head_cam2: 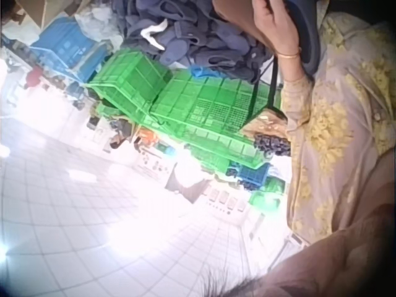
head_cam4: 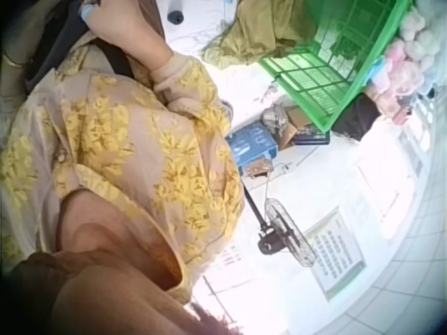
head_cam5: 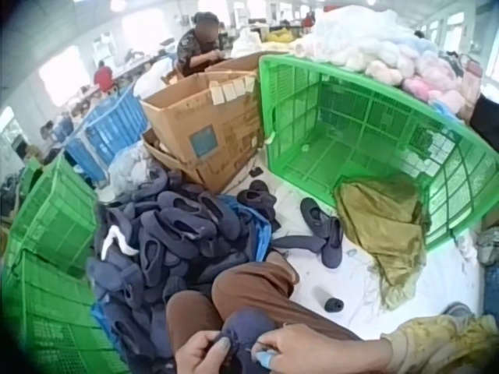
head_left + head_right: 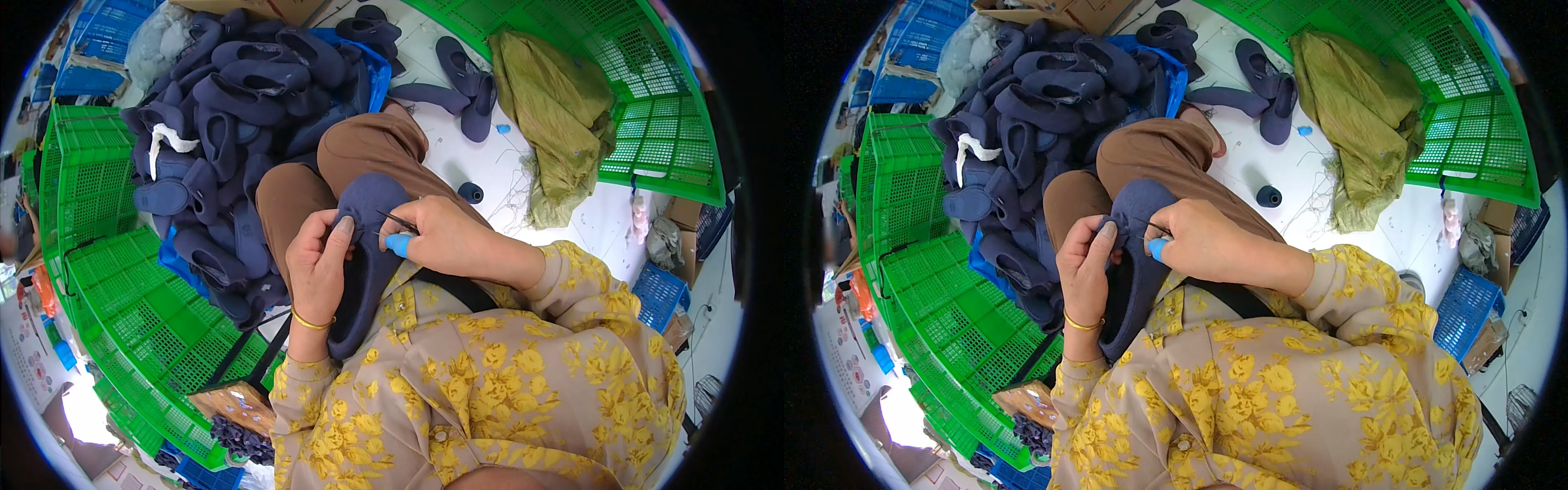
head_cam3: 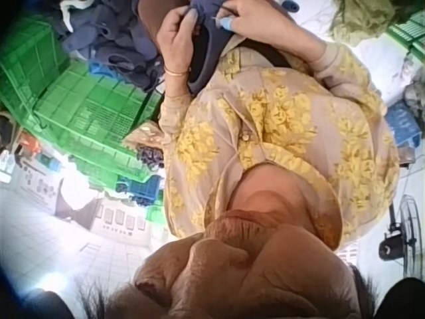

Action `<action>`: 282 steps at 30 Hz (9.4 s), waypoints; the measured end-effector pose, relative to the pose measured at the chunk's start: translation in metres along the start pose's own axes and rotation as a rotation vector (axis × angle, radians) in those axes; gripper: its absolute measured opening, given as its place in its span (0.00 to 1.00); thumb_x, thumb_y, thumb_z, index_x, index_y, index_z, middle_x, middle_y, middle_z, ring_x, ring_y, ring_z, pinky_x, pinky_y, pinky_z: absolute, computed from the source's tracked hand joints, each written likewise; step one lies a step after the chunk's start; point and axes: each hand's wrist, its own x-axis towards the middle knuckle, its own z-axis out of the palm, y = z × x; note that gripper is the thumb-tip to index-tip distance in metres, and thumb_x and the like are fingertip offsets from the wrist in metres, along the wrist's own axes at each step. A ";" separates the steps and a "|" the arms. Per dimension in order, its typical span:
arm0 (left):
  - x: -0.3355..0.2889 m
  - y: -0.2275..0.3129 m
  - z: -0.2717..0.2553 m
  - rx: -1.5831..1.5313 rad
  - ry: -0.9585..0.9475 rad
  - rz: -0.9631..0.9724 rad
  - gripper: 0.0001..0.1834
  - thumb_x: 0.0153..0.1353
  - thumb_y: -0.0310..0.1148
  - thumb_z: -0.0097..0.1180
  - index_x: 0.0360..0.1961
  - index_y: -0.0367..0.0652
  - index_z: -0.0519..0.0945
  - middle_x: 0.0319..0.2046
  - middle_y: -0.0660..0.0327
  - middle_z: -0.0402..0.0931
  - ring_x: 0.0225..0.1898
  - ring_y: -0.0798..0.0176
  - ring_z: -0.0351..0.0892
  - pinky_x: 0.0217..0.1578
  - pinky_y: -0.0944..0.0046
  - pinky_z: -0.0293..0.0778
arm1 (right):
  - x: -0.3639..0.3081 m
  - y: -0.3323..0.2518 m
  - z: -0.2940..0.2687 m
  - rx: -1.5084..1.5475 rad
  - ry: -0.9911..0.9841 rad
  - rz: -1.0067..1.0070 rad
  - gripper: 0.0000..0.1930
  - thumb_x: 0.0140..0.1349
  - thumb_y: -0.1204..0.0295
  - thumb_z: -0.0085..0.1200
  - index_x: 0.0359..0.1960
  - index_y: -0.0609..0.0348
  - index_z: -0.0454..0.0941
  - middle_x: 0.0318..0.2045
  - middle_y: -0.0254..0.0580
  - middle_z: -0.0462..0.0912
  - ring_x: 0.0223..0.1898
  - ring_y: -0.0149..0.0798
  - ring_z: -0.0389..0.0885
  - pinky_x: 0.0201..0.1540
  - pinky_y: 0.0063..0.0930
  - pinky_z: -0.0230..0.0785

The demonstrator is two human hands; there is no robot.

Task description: The person sits on the floor and uses a blue-handled tool to stitch or trim the edges of dark blue slipper uppers. They handle each slipper one at a time, pulling threads and adjusting the material while surrounded by green crates filled with similar slippers.

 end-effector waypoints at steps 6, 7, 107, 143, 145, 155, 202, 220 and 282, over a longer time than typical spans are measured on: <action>0.002 -0.001 -0.004 -0.074 -0.016 -0.036 0.07 0.68 0.30 0.53 0.40 0.38 0.78 0.28 0.69 0.75 0.27 0.76 0.70 0.31 0.75 0.68 | 0.003 0.007 0.007 0.039 0.029 -0.055 0.07 0.63 0.73 0.53 0.36 0.63 0.80 0.25 0.39 0.81 0.27 0.29 0.74 0.32 0.27 0.66; 0.002 -0.002 -0.004 -0.103 -0.018 -0.046 0.07 0.68 0.31 0.53 0.40 0.38 0.78 0.28 0.68 0.75 0.27 0.76 0.70 0.31 0.75 0.68 | 0.003 0.010 0.008 0.048 0.030 -0.061 0.07 0.63 0.73 0.53 0.36 0.63 0.80 0.25 0.38 0.80 0.27 0.28 0.74 0.32 0.27 0.65; -0.019 0.015 -0.008 0.148 -0.289 -0.003 0.03 0.64 0.23 0.55 0.38 0.36 0.78 0.33 0.68 0.77 0.35 0.76 0.73 0.40 0.73 0.71 | -0.033 0.010 0.003 -0.320 0.267 -0.779 0.21 0.50 0.82 0.51 0.47 0.51 0.77 0.33 0.42 0.78 0.35 0.51 0.79 0.34 0.38 0.70; 0.005 -0.010 0.017 -0.111 0.055 -0.156 0.19 0.54 0.21 0.63 0.19 0.45 0.64 0.23 0.63 0.75 0.25 0.72 0.74 0.30 0.71 0.75 | 0.021 0.071 -0.029 1.041 0.048 -0.113 0.07 0.69 0.63 0.55 0.38 0.51 0.74 0.20 0.23 0.66 0.16 0.17 0.54 0.17 0.14 0.44; 0.008 -0.013 0.017 -0.038 0.060 -0.145 0.18 0.53 0.21 0.64 0.19 0.44 0.64 0.22 0.63 0.75 0.24 0.73 0.74 0.29 0.72 0.74 | 0.018 0.066 -0.032 1.071 0.094 -0.148 0.07 0.68 0.64 0.55 0.38 0.51 0.74 0.20 0.23 0.66 0.16 0.17 0.54 0.17 0.14 0.44; 0.005 -0.013 0.023 0.278 0.071 -0.085 0.14 0.55 0.30 0.64 0.19 0.39 0.73 0.20 0.68 0.73 0.21 0.77 0.68 0.24 0.74 0.64 | -0.062 -0.003 -0.070 0.846 0.121 -0.570 0.04 0.66 0.73 0.55 0.39 0.57 0.77 0.25 0.30 0.78 0.22 0.20 0.70 0.21 0.15 0.58; -0.014 0.002 0.007 -0.200 -0.156 -0.190 0.02 0.66 0.27 0.55 0.37 0.41 0.77 0.30 0.69 0.76 0.28 0.77 0.65 0.31 0.77 0.62 | 0.008 0.042 -0.012 1.048 0.143 -0.245 0.06 0.71 0.65 0.50 0.39 0.52 0.74 0.22 0.26 0.72 0.16 0.17 0.57 0.17 0.14 0.48; -0.013 0.005 0.030 0.664 0.013 0.539 0.07 0.54 0.21 0.62 0.34 0.41 0.81 0.23 0.61 0.72 0.23 0.62 0.69 0.28 0.67 0.69 | 0.004 0.054 -0.011 1.075 0.118 -0.206 0.04 0.71 0.68 0.51 0.40 0.52 0.72 0.22 0.24 0.65 0.18 0.19 0.55 0.19 0.15 0.49; -0.093 -0.007 -0.051 0.701 0.358 0.267 0.05 0.61 0.24 0.54 0.38 0.34 0.76 0.30 0.50 0.75 0.29 0.52 0.76 0.33 0.62 0.72 | -0.018 0.029 -0.008 -0.091 0.254 -0.404 0.08 0.62 0.73 0.55 0.42 0.56 0.74 0.29 0.35 0.78 0.29 0.30 0.74 0.35 0.25 0.68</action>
